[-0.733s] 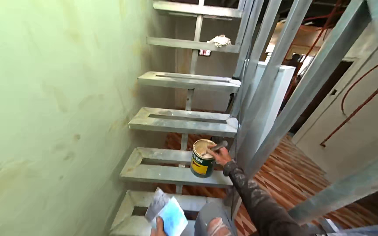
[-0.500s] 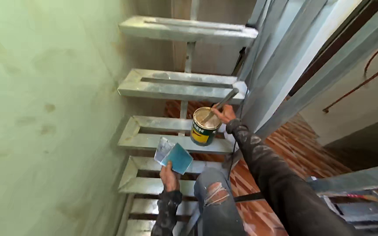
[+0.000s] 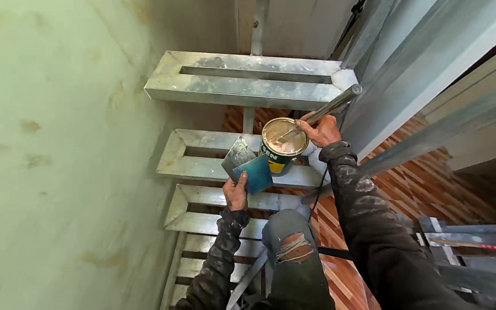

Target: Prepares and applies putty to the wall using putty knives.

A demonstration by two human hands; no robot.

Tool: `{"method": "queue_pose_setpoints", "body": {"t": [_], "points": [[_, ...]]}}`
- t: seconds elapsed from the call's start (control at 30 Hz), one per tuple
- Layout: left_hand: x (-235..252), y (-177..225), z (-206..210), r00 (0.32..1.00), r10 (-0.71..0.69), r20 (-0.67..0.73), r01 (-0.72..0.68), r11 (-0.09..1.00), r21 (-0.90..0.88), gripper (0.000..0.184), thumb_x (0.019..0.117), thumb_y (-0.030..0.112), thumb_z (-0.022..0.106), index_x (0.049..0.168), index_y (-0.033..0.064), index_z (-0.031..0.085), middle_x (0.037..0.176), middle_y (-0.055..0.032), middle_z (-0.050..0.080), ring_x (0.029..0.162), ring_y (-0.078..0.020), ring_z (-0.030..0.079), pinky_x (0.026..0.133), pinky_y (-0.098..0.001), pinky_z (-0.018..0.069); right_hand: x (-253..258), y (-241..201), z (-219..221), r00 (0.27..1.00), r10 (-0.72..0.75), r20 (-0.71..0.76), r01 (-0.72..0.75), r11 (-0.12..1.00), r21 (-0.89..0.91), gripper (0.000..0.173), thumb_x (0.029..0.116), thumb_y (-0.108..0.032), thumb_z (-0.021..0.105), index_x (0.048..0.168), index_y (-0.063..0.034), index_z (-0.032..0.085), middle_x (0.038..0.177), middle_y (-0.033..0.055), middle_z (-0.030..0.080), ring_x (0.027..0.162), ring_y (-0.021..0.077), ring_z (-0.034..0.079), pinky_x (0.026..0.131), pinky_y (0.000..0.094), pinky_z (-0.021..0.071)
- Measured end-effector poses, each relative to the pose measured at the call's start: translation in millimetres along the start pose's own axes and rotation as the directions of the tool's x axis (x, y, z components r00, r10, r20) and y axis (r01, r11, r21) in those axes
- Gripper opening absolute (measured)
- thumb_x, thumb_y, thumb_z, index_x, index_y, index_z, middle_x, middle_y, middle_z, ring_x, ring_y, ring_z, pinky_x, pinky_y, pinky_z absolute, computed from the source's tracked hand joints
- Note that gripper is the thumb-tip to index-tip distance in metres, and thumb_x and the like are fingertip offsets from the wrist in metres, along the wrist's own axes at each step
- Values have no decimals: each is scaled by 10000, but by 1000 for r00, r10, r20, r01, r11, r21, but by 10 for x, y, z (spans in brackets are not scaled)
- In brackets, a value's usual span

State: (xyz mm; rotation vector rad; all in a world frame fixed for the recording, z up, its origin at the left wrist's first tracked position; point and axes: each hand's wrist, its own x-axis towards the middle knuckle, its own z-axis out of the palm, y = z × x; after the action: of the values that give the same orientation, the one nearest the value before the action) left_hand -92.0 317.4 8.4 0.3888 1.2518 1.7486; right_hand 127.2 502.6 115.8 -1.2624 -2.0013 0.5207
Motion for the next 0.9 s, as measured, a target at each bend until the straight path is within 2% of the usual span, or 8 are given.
{"method": "queue_pose_setpoints", "body": {"t": [0.13,0.23,0.33,0.43,0.57,0.73,0.8,0.9], "points": [[49,-8,87,999,-44,-12,43,998,-39,189,946,-39,649,1131,-48,613,889,-158,714,670,-196,686,562,-336,583,36,81,-4,999,35,29,-34,999,-28,322,946,-388,697,1021,-84,769,923,105,757,854,214,721,831,495,561],[36,19,137,999,-44,-23,43,997,-57,197,921,-80,655,1112,-57,611,862,-157,709,625,-182,667,524,-311,565,-74,-126,-138,964,263,30,-256,956,-142,479,934,-443,730,1171,-27,729,1064,199,738,1014,362,703,952,599,509],[-30,103,201,998,-48,-48,43,995,-95,178,897,-105,668,1064,-65,622,829,-158,709,588,-178,652,499,-301,554,-519,-544,-278,907,415,-77,-420,870,-257,603,931,-515,710,1162,40,677,994,273,709,944,477,684,859,683,504],[-156,158,264,995,-93,-35,88,989,-119,182,885,-116,673,1053,-67,620,819,-163,710,590,-190,664,508,-307,570,-1077,-753,-26,907,420,31,-418,907,-46,554,920,-510,727,1178,-21,693,899,178,734,769,340,725,737,578,600],[-332,178,327,988,-150,28,152,985,-87,214,875,-121,682,1073,-87,608,860,-186,716,665,-232,700,587,-359,608,-1327,-714,300,844,500,194,-505,863,-27,691,887,-587,725,1312,-47,649,1067,140,759,991,308,732,944,569,542],[-449,193,327,960,-276,42,278,959,-53,178,993,43,627,1128,-68,590,883,-186,711,698,-250,706,639,-399,622,-1509,-645,369,913,362,188,-408,829,383,215,928,-239,765,927,-28,723,736,43,711,658,96,674,688,320,582],[-451,236,254,958,-288,13,288,953,-91,322,1100,244,456,1243,-32,544,993,-190,707,788,-280,734,677,-430,637,-1553,-617,260,918,346,194,-396,825,403,180,932,-219,757,890,-45,734,724,25,702,640,72,650,662,293,563],[-360,289,-38,966,-243,-90,221,954,-205,395,1125,287,360,1359,-10,475,1236,-227,627,1032,-348,690,806,-514,610,-1660,-537,76,926,353,135,-378,865,329,181,959,-228,714,903,-61,755,732,14,707,649,61,647,669,291,566]]}}
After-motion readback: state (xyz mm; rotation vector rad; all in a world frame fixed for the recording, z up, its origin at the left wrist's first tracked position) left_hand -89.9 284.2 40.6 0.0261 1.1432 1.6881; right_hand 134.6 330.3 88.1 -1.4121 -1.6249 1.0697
